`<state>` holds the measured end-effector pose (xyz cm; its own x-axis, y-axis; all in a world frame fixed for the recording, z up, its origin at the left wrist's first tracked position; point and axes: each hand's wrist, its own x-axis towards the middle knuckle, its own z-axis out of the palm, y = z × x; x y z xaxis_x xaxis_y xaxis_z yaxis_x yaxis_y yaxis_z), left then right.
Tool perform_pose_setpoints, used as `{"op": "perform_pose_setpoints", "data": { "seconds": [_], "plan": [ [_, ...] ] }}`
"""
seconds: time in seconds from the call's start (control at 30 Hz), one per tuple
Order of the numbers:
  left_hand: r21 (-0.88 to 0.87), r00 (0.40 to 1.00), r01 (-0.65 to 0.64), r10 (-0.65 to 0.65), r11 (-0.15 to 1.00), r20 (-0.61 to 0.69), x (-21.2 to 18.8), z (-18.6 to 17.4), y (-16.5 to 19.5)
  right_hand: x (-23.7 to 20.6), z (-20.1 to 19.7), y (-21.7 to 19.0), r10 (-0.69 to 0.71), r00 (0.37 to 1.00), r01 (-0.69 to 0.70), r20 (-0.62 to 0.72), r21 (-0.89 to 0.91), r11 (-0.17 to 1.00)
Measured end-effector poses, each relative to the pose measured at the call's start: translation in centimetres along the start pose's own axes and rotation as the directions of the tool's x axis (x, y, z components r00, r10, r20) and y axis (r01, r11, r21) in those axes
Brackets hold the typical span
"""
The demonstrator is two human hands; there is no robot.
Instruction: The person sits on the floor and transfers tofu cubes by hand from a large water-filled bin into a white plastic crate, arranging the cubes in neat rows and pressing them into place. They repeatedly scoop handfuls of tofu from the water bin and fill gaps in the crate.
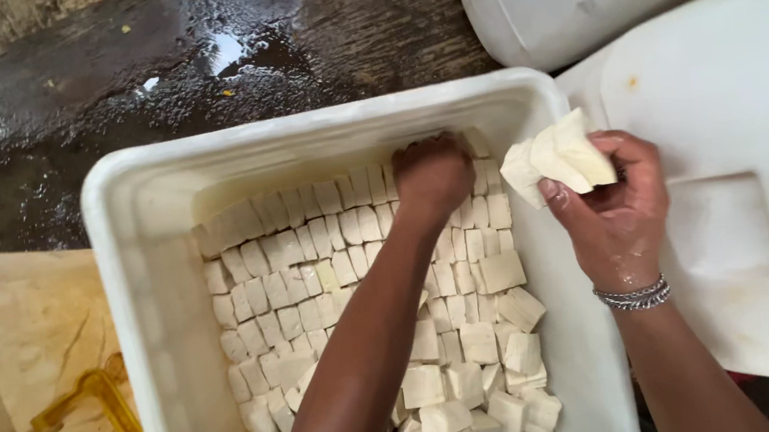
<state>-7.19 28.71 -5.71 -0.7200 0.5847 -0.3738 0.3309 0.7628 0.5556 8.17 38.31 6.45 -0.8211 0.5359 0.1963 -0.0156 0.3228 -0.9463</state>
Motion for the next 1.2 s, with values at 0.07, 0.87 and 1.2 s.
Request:
{"op": "perform_pose_setpoints", "data": {
  "seconds": [0.07,0.87,1.2],
  "plan": [
    [0.012,1.0,0.005,-0.006,1.0,0.029,-0.2,1.0,1.2,-0.7,-0.5,0.7,-0.047,0.998,0.046,-0.035,-0.037,0.998],
    [0.052,0.975,-0.19,0.195,0.98,-0.105,-5.6,0.0,-1.9,6.2,6.5,2.9,-0.128,0.647,0.755,0.751,-0.608,0.246],
    [0.152,0.969,-0.206,0.223,0.967,-0.103,-6.2,1.0,-2.3,6.1,8.3,6.6,-0.067,0.56,0.815,0.826,-0.535,0.222]
  ]
}}
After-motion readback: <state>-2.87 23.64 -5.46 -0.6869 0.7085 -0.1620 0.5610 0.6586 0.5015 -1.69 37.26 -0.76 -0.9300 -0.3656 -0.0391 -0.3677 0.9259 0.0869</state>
